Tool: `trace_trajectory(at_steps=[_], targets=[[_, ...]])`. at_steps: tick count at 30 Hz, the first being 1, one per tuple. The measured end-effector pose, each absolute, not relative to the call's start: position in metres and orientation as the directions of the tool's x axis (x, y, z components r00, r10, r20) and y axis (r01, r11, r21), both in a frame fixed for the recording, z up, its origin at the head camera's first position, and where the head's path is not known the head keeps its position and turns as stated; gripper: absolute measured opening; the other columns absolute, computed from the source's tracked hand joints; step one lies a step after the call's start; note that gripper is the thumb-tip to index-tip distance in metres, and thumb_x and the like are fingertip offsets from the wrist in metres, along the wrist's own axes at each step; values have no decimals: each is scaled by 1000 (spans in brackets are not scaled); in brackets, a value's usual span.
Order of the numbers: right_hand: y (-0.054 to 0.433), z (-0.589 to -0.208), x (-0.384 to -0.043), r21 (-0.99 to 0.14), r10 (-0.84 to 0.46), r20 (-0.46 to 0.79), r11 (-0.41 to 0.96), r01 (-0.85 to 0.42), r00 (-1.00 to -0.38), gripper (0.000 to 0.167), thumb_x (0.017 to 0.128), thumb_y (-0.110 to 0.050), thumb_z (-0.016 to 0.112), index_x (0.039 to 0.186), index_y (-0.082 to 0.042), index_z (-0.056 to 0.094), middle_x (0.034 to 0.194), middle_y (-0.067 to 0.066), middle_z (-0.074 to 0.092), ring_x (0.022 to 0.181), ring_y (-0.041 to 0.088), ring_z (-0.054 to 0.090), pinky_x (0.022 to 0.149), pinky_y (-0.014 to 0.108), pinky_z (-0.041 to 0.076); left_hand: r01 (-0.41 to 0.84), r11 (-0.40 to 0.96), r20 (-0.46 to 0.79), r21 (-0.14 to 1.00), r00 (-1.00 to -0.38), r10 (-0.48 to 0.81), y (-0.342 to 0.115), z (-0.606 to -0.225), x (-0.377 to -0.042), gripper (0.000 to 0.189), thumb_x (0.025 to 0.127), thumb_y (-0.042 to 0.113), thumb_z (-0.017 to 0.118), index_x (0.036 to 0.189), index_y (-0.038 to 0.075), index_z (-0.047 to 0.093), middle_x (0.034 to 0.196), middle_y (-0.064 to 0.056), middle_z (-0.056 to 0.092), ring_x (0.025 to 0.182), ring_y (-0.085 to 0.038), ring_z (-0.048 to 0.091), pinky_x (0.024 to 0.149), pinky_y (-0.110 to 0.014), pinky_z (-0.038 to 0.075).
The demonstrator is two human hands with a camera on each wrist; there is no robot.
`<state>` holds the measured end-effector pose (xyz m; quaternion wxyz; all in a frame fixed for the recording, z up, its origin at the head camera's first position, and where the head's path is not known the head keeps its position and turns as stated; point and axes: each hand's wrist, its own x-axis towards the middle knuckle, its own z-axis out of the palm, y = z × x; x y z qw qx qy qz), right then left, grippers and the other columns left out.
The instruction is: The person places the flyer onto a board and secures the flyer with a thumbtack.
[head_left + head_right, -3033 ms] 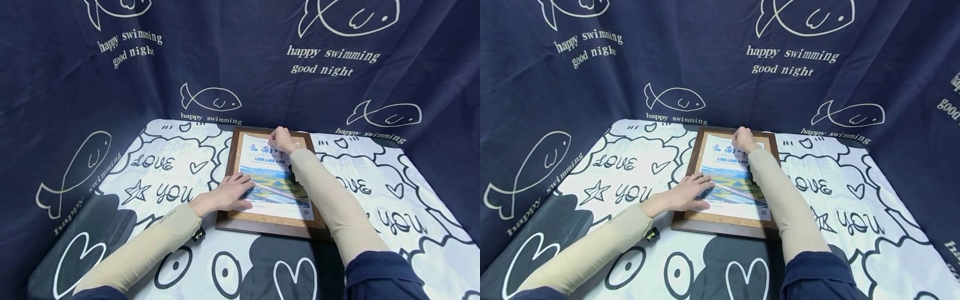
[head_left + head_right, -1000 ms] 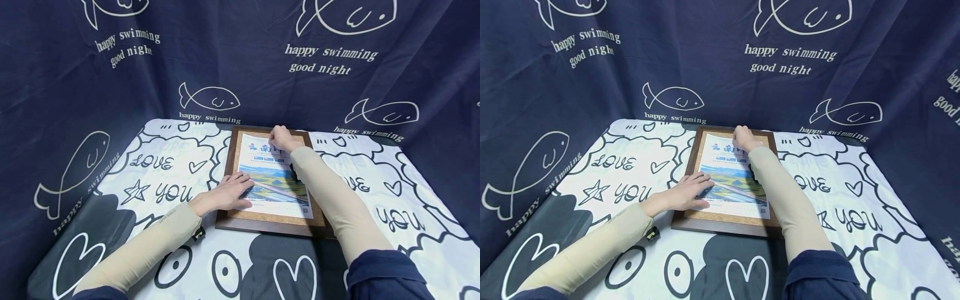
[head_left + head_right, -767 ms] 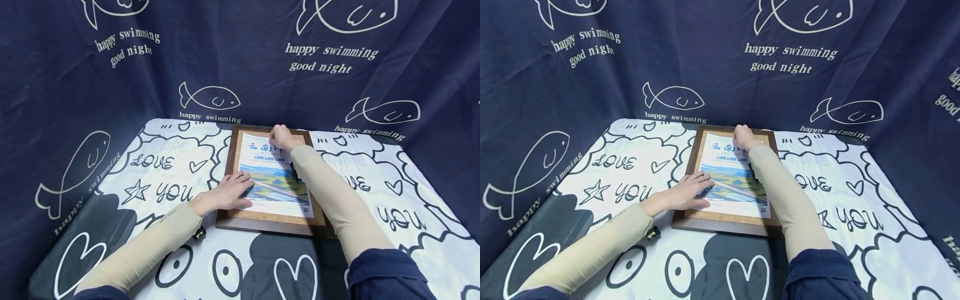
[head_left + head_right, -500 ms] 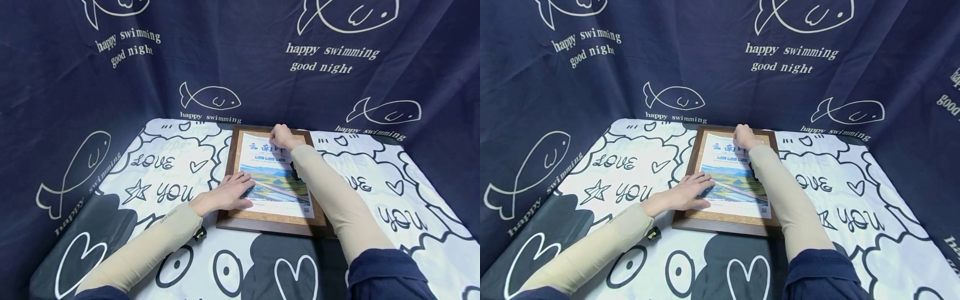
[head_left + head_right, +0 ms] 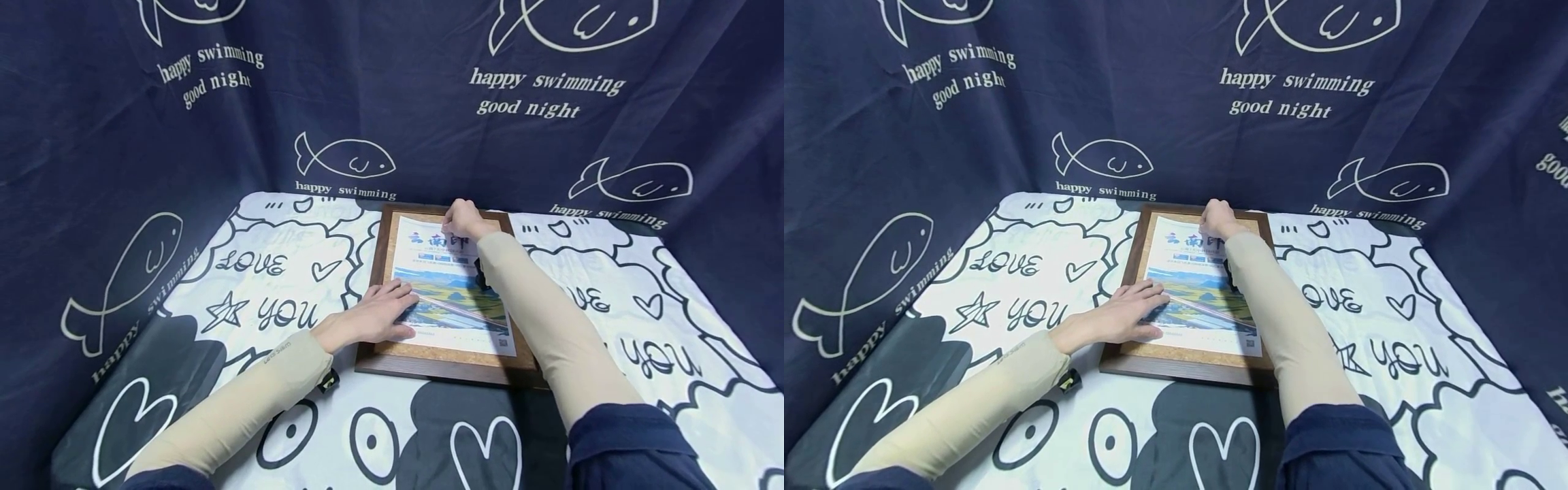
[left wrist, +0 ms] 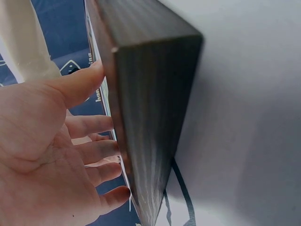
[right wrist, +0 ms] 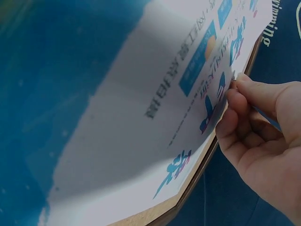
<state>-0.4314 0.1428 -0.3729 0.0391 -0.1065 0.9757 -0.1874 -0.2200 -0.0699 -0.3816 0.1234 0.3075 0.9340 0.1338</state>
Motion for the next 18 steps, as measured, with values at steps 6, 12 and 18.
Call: trace_trajectory(at_steps=[6, 12, 18], targets=[[144, -371, -431, -408, -198, -72, 900, -152, -977, 14, 91, -12, 66, 91, -2, 76, 86, 12, 73, 77, 21, 59, 66, 28, 47, 550, 775, -146, 311, -778, 611, -70, -383, -221, 64, 94, 42, 60, 147, 13, 40, 159, -11, 27, 150, -32, 16, 118, -55, 18], [144, -373, -429, -440, -189, -58, 886, -145, -980, 12, 89, -11, 68, 89, -2, 76, 78, 10, 71, 68, 17, 60, 60, 25, 45, 552, 777, -149, 302, -778, 611, -70, -385, -221, 64, 94, 43, 59, 147, 13, 40, 159, -11, 27, 150, -32, 16, 118, -55, 18], [143, -373, -427, -452, -179, -43, 881, -141, -983, 11, 89, -10, 68, 86, -1, 75, 74, 9, 68, 70, 20, 57, 61, 27, 44, 552, 780, -153, 295, -778, 609, -70, -386, -222, 65, 94, 43, 58, 148, 14, 38, 160, -10, 26, 150, -32, 15, 118, -54, 18]])
